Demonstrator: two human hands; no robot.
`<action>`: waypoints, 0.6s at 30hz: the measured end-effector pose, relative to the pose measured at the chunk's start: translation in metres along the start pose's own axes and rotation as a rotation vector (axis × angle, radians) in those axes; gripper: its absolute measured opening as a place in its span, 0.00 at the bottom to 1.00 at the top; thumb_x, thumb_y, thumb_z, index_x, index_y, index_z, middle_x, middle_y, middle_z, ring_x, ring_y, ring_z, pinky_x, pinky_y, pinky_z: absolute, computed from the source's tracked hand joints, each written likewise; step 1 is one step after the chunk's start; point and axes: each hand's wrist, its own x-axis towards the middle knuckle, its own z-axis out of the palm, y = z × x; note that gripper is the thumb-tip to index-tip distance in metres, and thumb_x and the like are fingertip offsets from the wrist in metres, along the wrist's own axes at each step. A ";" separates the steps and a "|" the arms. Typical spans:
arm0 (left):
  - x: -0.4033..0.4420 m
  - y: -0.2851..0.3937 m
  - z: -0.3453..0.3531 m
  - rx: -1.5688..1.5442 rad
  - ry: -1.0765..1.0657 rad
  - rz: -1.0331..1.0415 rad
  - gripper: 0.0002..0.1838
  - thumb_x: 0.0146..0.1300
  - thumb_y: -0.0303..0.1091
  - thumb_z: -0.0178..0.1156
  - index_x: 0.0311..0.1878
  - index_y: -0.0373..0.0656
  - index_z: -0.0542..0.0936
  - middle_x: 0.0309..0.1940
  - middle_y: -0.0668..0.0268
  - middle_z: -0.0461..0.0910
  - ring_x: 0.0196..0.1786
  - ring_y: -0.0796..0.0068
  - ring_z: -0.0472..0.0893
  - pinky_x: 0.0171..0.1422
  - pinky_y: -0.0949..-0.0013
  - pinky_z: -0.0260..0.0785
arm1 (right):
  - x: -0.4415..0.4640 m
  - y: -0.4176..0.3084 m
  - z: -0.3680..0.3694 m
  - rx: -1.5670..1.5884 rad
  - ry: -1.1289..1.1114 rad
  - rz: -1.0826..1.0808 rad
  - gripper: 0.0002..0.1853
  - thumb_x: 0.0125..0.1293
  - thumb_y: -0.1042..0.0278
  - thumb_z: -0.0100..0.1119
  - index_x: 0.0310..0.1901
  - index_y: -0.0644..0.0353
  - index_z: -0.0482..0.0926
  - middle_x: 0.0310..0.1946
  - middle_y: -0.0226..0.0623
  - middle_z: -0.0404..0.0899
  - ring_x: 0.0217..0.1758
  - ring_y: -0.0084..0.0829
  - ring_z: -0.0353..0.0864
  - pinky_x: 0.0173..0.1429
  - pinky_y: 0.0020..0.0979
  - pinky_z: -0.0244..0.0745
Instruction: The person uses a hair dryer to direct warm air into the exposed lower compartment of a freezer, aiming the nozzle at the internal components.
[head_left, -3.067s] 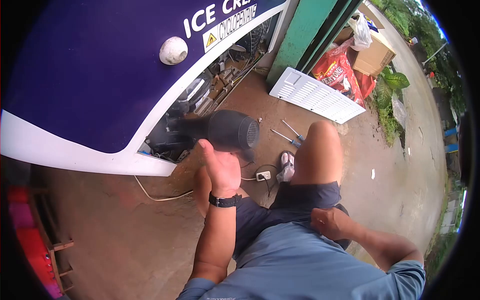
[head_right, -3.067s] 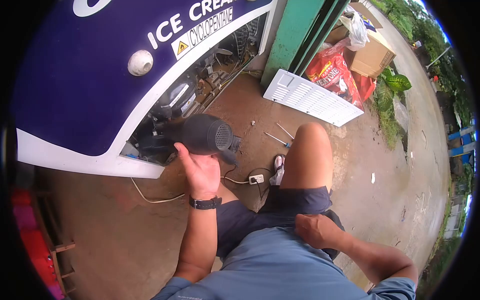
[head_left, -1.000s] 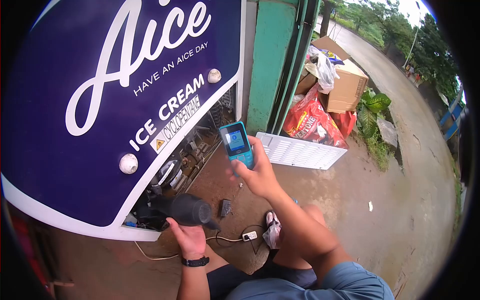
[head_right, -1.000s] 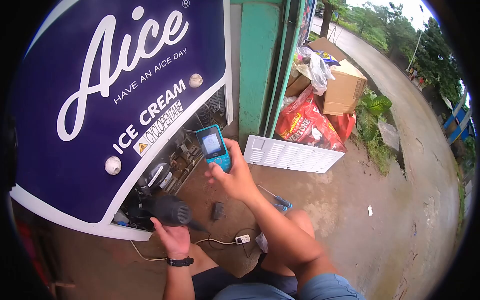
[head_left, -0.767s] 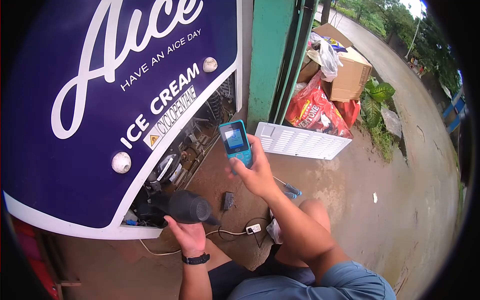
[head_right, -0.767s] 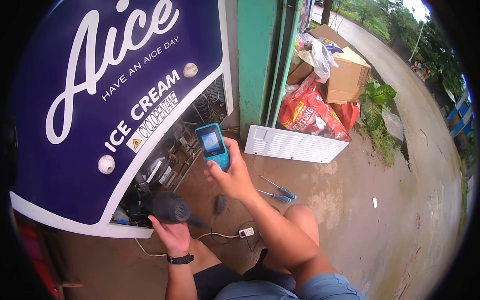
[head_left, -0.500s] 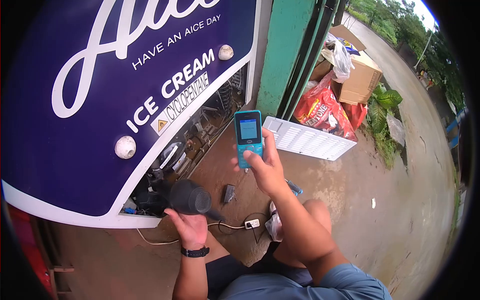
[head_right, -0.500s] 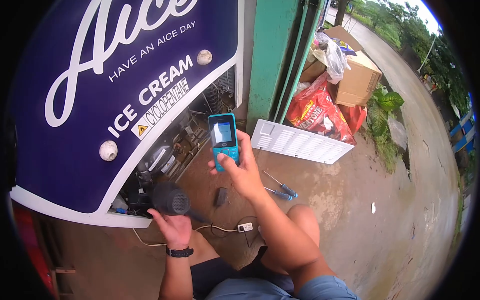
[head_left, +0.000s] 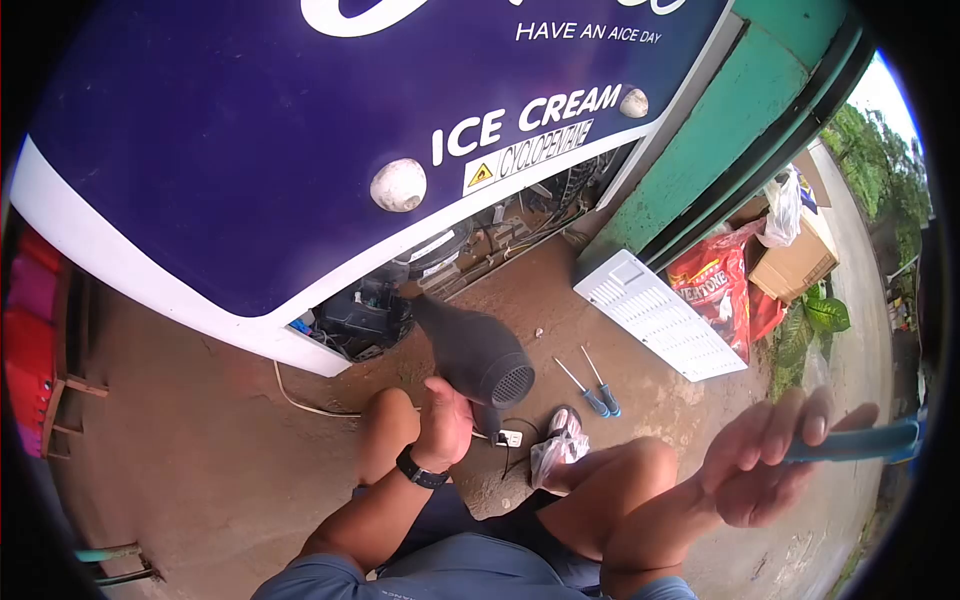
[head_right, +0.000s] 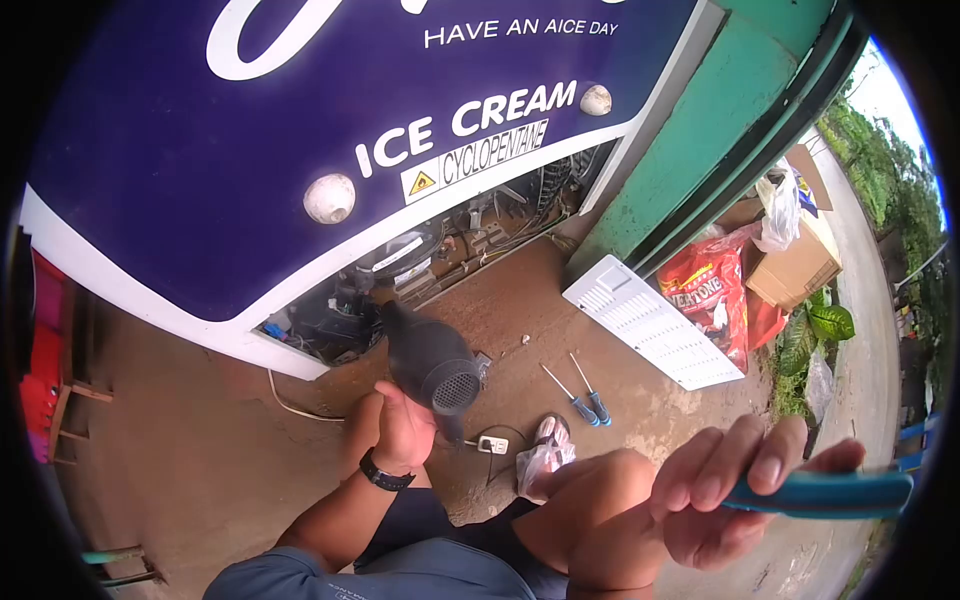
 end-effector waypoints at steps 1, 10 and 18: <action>-0.001 -0.003 0.000 -0.024 -0.020 -0.003 0.53 0.54 0.66 0.68 0.74 0.42 0.60 0.66 0.64 0.72 0.71 0.69 0.69 0.74 0.58 0.62 | 0.005 -0.014 0.007 -0.052 -0.024 -0.097 0.37 0.70 0.73 0.59 0.76 0.56 0.53 0.46 0.39 0.67 0.37 0.27 0.74 0.28 0.22 0.78; -0.015 0.016 -0.002 1.170 -0.446 0.378 0.21 0.59 0.34 0.72 0.55 0.41 0.80 0.51 0.62 0.83 0.54 0.63 0.81 0.61 0.60 0.72 | 0.022 -0.048 0.069 -0.325 -0.113 -0.392 0.23 0.76 0.56 0.51 0.71 0.33 0.69 0.62 0.30 0.71 0.51 0.32 0.75 0.40 0.29 0.74; -0.021 0.048 -0.001 1.736 -0.504 0.369 0.19 0.60 0.27 0.67 0.56 0.41 0.78 0.53 0.60 0.79 0.53 0.66 0.79 0.55 0.63 0.74 | 0.019 -0.055 0.052 -0.283 -0.184 -0.394 0.24 0.77 0.64 0.51 0.73 0.43 0.67 0.64 0.28 0.72 0.51 0.29 0.75 0.30 0.24 0.67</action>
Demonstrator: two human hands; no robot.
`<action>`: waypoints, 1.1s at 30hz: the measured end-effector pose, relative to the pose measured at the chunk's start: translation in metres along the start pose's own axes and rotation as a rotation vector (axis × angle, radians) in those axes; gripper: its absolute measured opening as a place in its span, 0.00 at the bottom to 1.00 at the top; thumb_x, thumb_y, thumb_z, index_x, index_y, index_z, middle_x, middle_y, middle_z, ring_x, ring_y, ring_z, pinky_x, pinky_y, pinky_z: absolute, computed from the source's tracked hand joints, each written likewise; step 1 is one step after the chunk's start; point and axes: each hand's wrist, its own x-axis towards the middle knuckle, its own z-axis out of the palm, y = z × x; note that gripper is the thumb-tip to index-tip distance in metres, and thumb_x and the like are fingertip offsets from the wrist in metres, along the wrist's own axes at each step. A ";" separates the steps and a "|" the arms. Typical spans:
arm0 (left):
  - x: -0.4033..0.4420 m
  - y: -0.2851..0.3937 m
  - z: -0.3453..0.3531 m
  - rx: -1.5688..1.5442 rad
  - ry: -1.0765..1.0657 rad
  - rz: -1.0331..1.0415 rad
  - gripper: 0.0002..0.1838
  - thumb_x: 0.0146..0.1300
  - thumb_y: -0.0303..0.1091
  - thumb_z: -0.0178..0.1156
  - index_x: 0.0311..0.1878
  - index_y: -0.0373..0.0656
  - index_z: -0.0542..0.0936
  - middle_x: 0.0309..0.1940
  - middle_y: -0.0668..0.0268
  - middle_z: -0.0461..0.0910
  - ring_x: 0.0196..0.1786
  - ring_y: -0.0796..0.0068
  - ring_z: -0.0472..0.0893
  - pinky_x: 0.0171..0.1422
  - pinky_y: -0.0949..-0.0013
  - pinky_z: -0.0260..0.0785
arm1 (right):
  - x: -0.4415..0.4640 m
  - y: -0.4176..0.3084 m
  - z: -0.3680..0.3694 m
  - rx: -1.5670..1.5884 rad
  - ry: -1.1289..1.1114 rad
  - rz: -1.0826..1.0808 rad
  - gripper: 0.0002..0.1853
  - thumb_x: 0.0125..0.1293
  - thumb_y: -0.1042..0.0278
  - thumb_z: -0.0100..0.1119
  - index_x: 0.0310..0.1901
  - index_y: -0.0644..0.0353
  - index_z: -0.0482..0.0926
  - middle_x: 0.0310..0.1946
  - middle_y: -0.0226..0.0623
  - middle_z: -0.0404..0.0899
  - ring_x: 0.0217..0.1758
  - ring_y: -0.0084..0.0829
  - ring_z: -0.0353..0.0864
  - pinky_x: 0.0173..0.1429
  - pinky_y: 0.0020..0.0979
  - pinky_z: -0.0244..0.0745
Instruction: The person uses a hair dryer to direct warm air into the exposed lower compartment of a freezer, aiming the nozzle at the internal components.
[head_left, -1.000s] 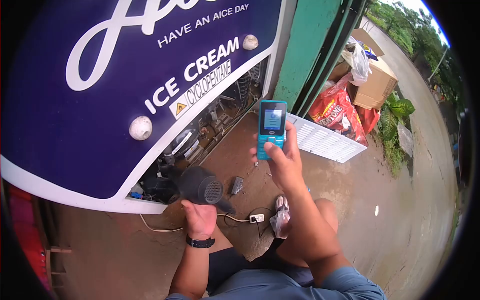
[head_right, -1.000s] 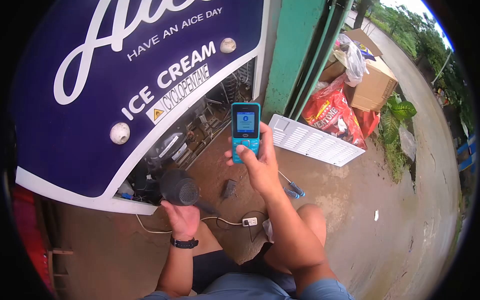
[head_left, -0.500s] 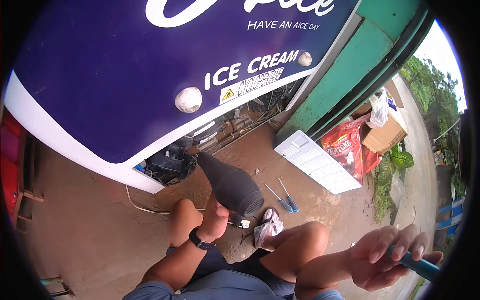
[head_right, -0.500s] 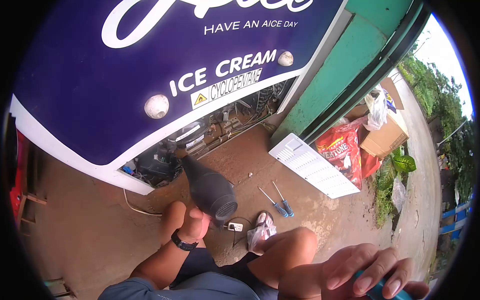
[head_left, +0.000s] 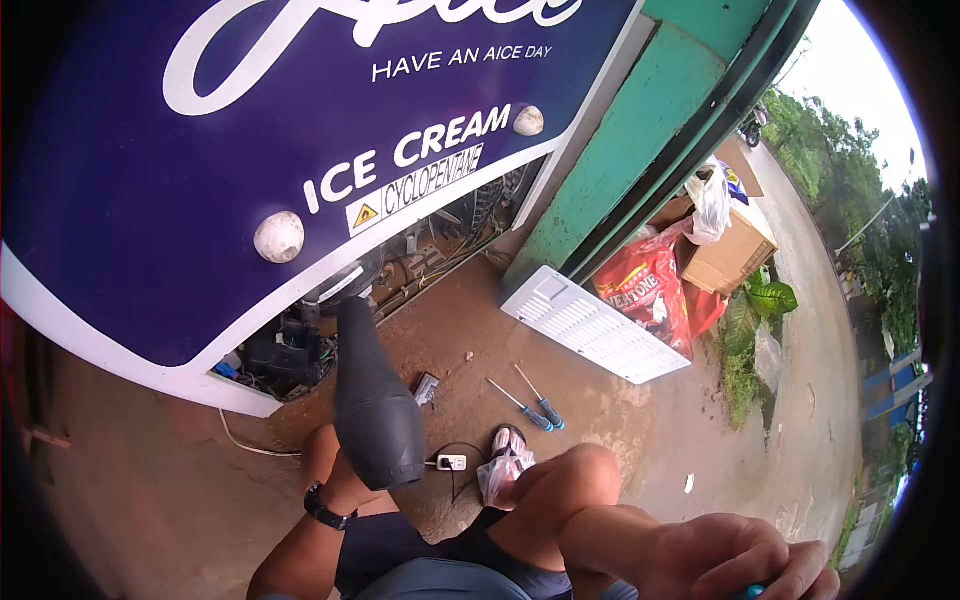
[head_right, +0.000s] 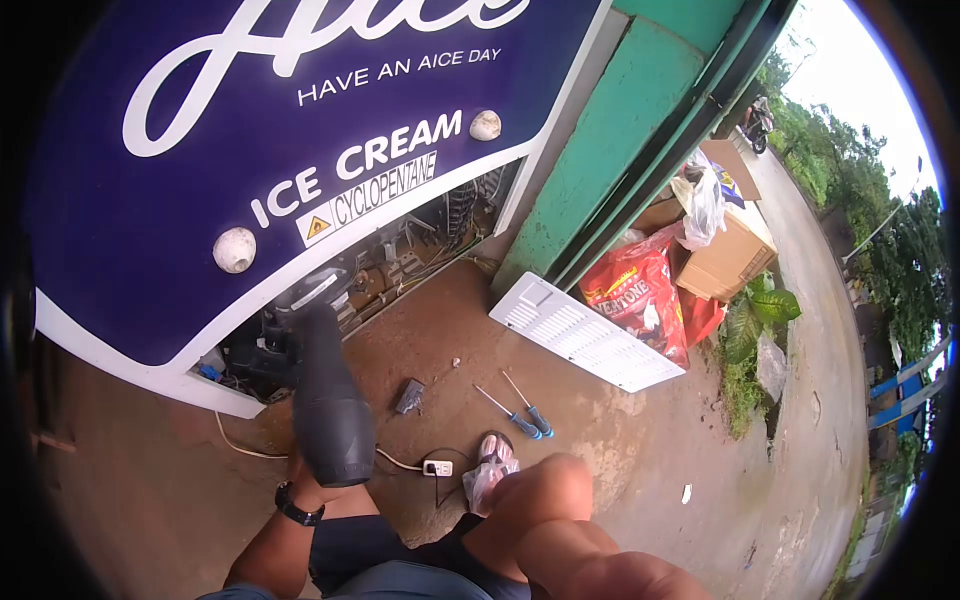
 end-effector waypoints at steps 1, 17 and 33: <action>-0.002 0.001 0.004 0.006 -0.003 -0.005 0.19 0.60 0.27 0.67 0.56 0.41 0.78 0.53 0.60 0.79 0.53 0.66 0.79 0.55 0.63 0.74 | 0.000 0.001 -0.003 -0.005 -0.027 -0.005 0.25 0.76 0.67 0.52 0.73 0.43 0.66 0.65 0.27 0.72 0.51 0.29 0.75 0.29 0.23 0.66; -0.003 0.030 0.017 0.177 0.260 -0.137 0.22 0.53 0.29 0.70 0.54 0.43 0.81 0.53 0.58 0.81 0.57 0.52 0.78 0.61 0.53 0.70 | -0.010 0.021 0.011 0.154 0.049 -0.061 0.19 0.66 0.75 0.63 0.57 0.56 0.70 0.58 0.27 0.72 0.48 0.26 0.74 0.24 0.23 0.61; -0.061 -0.027 0.060 0.156 0.290 -0.150 0.13 0.60 0.19 0.60 0.48 0.36 0.81 0.39 0.57 0.83 0.42 0.57 0.84 0.44 0.60 0.77 | -0.012 0.035 0.008 0.155 0.061 -0.095 0.18 0.65 0.75 0.64 0.54 0.59 0.71 0.53 0.27 0.72 0.43 0.24 0.75 0.21 0.21 0.56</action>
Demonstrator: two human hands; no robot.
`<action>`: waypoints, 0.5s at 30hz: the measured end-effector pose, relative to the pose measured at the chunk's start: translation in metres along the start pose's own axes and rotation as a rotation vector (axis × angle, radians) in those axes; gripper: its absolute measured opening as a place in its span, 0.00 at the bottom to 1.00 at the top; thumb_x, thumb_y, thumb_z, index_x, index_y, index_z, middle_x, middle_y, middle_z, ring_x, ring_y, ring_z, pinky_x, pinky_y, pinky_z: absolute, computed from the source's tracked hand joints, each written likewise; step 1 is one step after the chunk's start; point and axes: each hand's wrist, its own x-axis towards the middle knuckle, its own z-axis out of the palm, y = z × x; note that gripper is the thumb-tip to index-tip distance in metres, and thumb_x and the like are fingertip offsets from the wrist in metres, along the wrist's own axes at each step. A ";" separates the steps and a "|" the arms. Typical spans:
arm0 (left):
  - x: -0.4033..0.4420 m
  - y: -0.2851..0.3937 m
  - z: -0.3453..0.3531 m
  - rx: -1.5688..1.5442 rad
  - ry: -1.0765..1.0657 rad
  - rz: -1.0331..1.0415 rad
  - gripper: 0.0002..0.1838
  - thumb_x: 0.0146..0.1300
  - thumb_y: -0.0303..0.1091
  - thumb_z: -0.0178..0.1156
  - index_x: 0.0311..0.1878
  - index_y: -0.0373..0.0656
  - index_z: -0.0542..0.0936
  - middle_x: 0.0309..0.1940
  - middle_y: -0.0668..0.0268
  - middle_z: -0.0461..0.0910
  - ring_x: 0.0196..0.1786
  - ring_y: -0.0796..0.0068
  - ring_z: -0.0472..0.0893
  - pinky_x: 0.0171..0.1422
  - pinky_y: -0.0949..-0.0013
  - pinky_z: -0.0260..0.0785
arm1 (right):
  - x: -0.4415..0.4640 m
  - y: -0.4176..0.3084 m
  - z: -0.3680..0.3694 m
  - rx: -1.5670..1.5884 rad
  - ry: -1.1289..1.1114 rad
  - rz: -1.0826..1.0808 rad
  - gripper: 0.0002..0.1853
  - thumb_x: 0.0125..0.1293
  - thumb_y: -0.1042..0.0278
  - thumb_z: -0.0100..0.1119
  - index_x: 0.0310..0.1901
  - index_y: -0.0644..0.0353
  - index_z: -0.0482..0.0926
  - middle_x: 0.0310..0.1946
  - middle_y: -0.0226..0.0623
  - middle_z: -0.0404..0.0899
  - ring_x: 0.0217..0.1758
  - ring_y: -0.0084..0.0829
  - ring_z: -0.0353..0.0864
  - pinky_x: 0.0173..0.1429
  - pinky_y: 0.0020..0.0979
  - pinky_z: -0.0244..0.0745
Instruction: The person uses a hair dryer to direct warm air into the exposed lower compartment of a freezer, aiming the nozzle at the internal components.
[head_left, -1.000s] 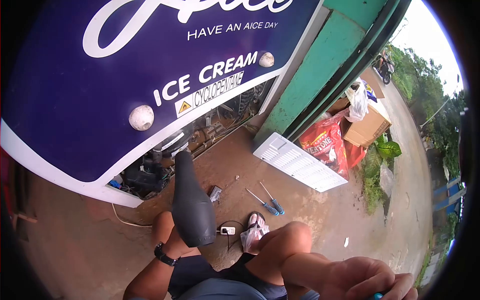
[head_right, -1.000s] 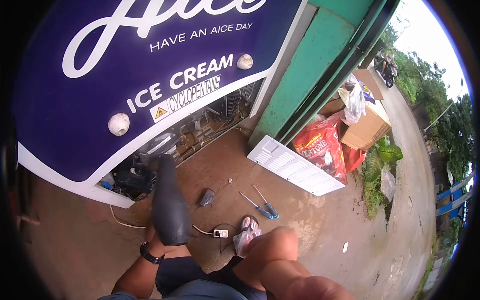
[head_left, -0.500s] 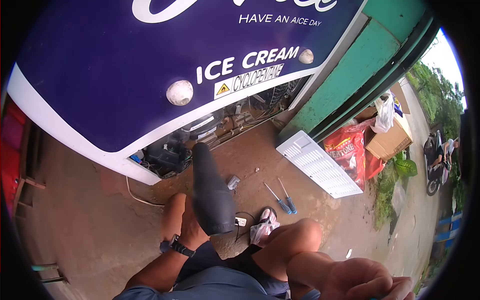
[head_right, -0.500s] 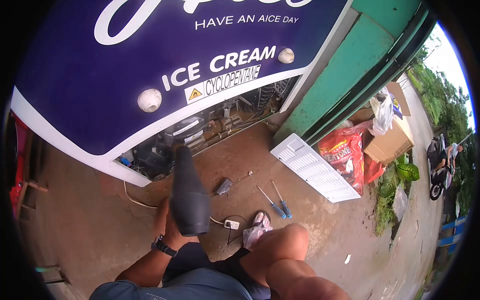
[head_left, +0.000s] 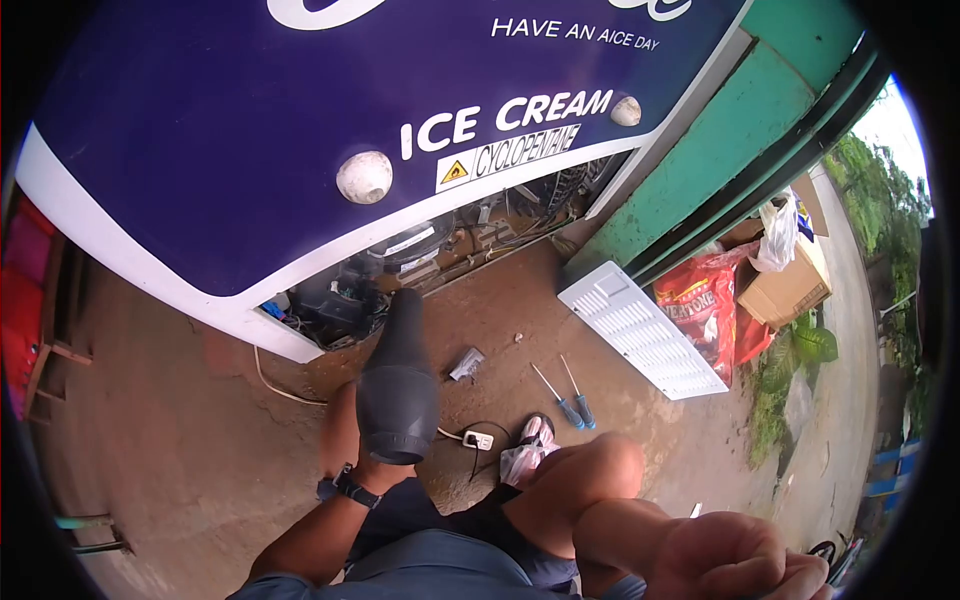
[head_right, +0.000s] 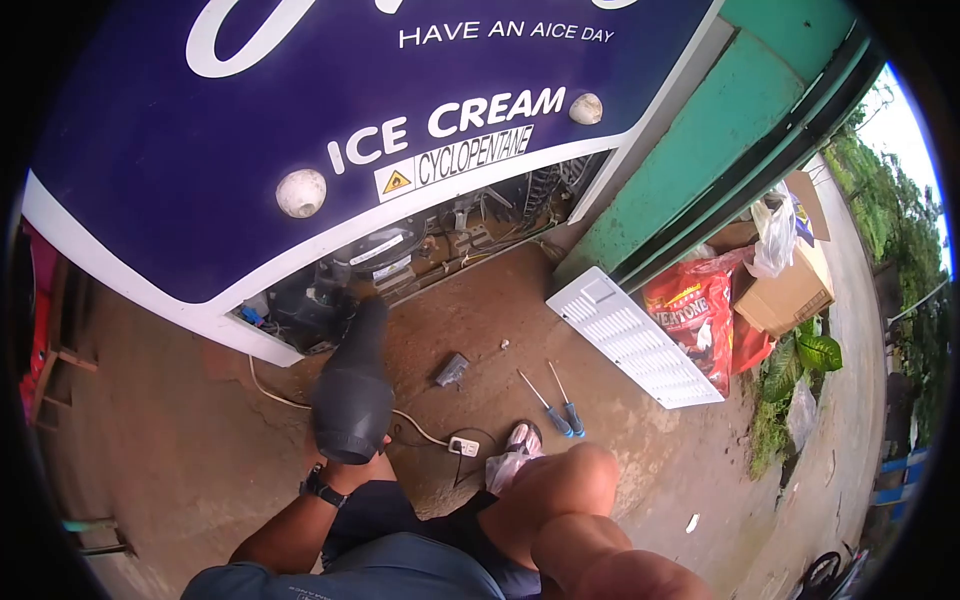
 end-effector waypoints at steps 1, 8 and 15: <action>0.007 -0.001 0.004 -0.123 -0.002 -0.073 0.15 0.59 0.23 0.63 0.51 0.40 0.82 0.46 0.57 0.83 0.49 0.54 0.81 0.53 0.55 0.74 | 0.000 0.001 -0.002 -0.009 0.010 -0.041 0.18 0.65 0.74 0.64 0.54 0.58 0.71 0.53 0.27 0.72 0.42 0.23 0.75 0.21 0.21 0.56; 0.093 0.017 0.037 -0.189 0.040 0.040 0.20 0.58 0.28 0.66 0.55 0.44 0.81 0.54 0.55 0.80 0.57 0.48 0.78 0.60 0.52 0.72 | 0.005 -0.004 -0.012 -0.038 0.001 -0.074 0.18 0.66 0.71 0.64 0.54 0.57 0.71 0.52 0.25 0.73 0.43 0.23 0.76 0.23 0.23 0.57; 0.125 0.026 0.063 -0.210 0.075 0.174 0.20 0.58 0.28 0.66 0.55 0.42 0.80 0.54 0.53 0.80 0.56 0.48 0.79 0.60 0.52 0.72 | 0.008 -0.005 -0.016 -0.098 -0.067 -0.047 0.17 0.65 0.71 0.64 0.54 0.57 0.71 0.51 0.25 0.73 0.43 0.23 0.76 0.24 0.23 0.58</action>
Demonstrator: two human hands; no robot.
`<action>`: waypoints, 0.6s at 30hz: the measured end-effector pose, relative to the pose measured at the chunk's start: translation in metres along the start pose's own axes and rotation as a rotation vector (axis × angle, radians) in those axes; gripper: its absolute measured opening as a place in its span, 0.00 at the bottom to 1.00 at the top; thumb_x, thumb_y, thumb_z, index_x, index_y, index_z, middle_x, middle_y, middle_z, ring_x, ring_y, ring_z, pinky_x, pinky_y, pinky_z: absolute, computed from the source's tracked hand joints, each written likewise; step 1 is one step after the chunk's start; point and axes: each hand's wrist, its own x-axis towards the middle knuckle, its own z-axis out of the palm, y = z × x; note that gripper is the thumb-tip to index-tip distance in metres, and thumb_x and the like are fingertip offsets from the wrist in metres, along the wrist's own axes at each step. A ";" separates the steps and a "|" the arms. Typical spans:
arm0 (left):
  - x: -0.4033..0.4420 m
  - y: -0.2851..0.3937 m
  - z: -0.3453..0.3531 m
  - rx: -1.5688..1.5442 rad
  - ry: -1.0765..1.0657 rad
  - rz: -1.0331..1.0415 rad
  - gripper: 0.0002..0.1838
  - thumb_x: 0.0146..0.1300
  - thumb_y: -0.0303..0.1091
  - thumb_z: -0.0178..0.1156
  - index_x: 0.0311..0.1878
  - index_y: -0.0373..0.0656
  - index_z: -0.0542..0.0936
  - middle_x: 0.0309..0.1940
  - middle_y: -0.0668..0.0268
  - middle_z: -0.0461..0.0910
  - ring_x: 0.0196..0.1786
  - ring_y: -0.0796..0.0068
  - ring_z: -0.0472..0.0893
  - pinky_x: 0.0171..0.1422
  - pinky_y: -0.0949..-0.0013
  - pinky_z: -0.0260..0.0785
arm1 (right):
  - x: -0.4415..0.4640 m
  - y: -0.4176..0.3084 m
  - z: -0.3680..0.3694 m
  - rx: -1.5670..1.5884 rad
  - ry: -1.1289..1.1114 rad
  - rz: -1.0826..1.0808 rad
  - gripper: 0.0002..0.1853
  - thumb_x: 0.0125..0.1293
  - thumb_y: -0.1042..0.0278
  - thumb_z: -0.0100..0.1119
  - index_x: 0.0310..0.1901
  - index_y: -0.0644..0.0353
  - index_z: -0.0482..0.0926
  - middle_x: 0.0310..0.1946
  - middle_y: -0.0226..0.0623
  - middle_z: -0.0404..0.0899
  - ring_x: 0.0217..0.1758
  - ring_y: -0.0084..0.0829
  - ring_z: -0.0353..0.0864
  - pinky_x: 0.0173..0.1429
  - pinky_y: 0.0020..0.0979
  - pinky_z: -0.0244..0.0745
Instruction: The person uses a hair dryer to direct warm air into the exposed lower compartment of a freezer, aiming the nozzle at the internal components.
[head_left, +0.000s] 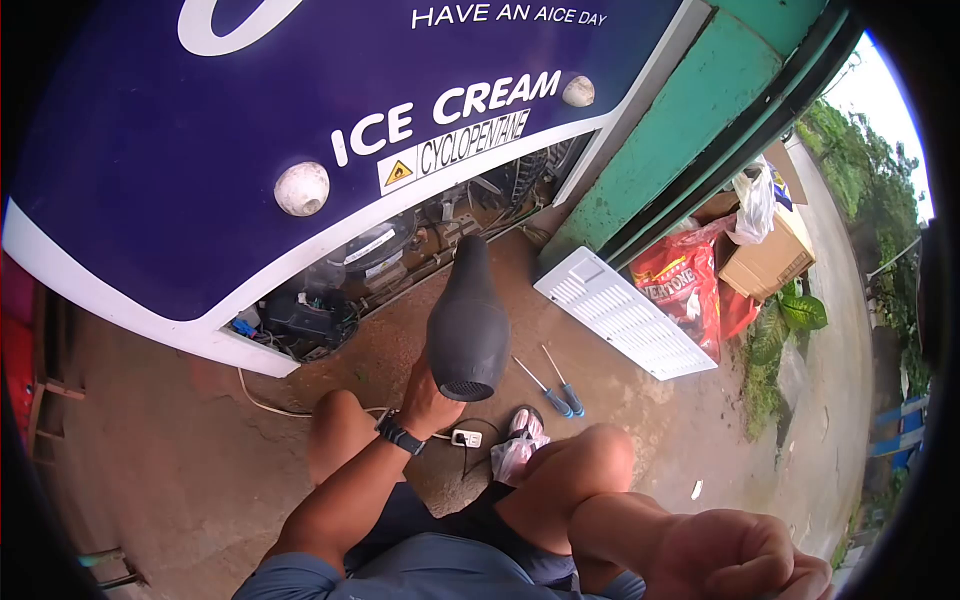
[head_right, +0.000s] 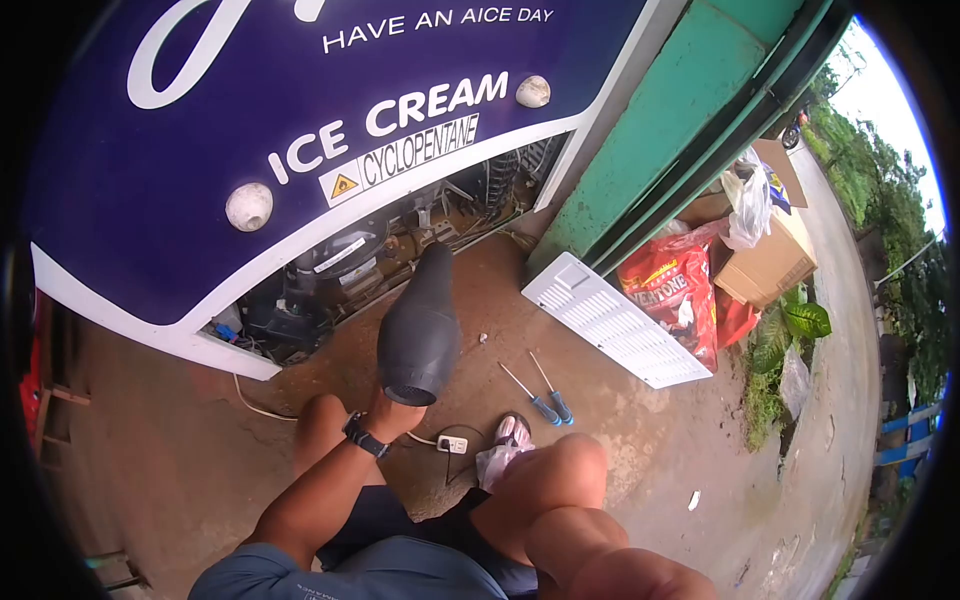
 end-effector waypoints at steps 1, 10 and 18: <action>0.000 0.003 -0.001 0.009 0.003 0.022 0.19 0.58 0.27 0.65 0.54 0.42 0.81 0.53 0.53 0.80 0.55 0.47 0.79 0.60 0.52 0.73 | 0.000 0.000 -0.001 0.036 -0.001 0.018 0.17 0.65 0.72 0.64 0.53 0.58 0.71 0.50 0.25 0.73 0.43 0.23 0.76 0.24 0.23 0.58; -0.066 -0.024 -0.003 0.039 -0.120 -0.104 0.11 0.63 0.23 0.60 0.49 0.39 0.81 0.43 0.56 0.83 0.44 0.56 0.83 0.50 0.57 0.76 | 0.008 -0.003 -0.010 -0.044 0.029 0.022 0.13 0.66 0.75 0.60 0.51 0.61 0.73 0.49 0.26 0.75 0.43 0.21 0.77 0.25 0.22 0.63; -0.084 -0.029 -0.009 -0.028 -0.081 -0.182 0.04 0.72 0.25 0.57 0.46 0.37 0.80 0.38 0.61 0.82 0.37 0.68 0.86 0.42 0.66 0.80 | 0.008 -0.002 -0.017 0.102 0.265 -0.217 0.12 0.66 0.75 0.59 0.50 0.63 0.74 0.47 0.27 0.75 0.42 0.21 0.78 0.25 0.21 0.66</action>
